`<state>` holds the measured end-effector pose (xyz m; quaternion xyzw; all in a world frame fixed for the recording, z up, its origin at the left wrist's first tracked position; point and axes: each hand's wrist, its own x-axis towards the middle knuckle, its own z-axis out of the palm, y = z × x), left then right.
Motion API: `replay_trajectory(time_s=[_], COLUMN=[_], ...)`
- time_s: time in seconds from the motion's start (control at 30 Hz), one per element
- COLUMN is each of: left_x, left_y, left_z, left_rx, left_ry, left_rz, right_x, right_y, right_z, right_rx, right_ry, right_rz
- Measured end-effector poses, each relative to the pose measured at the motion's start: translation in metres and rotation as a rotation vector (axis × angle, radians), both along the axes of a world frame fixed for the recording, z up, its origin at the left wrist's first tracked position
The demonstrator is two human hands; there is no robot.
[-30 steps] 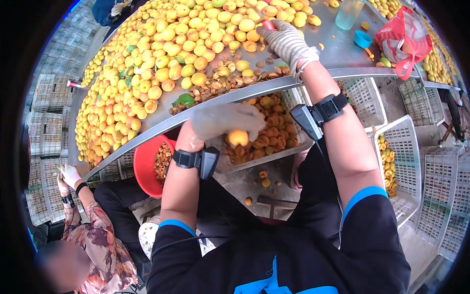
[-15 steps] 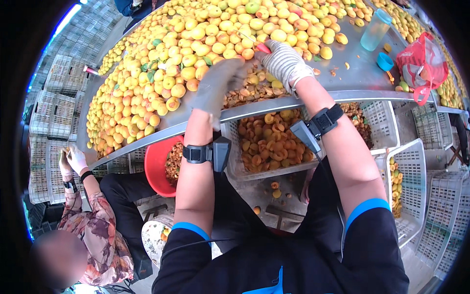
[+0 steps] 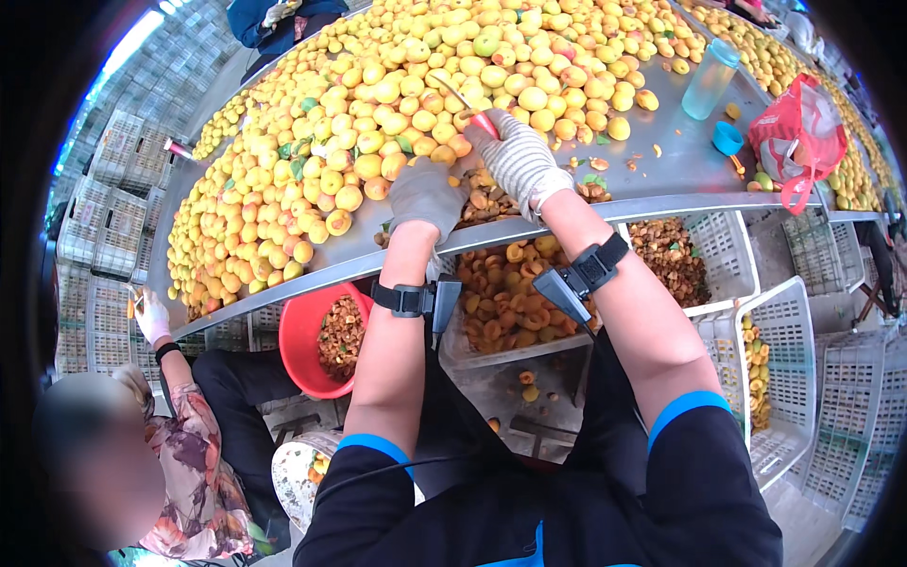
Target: Using a small paring knife to slice apricots in half and remove the pits on a large metal sorting table.
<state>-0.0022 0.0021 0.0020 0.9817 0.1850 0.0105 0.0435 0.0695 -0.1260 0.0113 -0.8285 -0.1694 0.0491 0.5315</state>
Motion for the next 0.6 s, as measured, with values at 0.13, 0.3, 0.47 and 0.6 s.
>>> replay_trajectory(time_s=[0.13,0.3,0.47,0.6], left_x=[-0.001,-0.004,-0.003,-0.002], left_y=[0.001,-0.011,-0.018,-0.021], left_z=[-0.005,-0.011,-0.009,-0.013], left_rx=[0.046,-2.208,-2.328,-2.266], left_ry=[-0.351,-0.565,-0.68,-0.669], left_rz=[-0.143,0.287,0.319,0.282], right_x=[-0.006,-0.025,-0.039,-0.038], right_y=[-0.019,-0.028,-0.029,-0.029], right_z=[0.005,0.018,0.016,0.0], right_rx=[0.114,0.247,0.23,0.145], right_ry=[0.192,0.47,0.429,0.275], right_rz=[0.009,0.165,0.147,0.146])
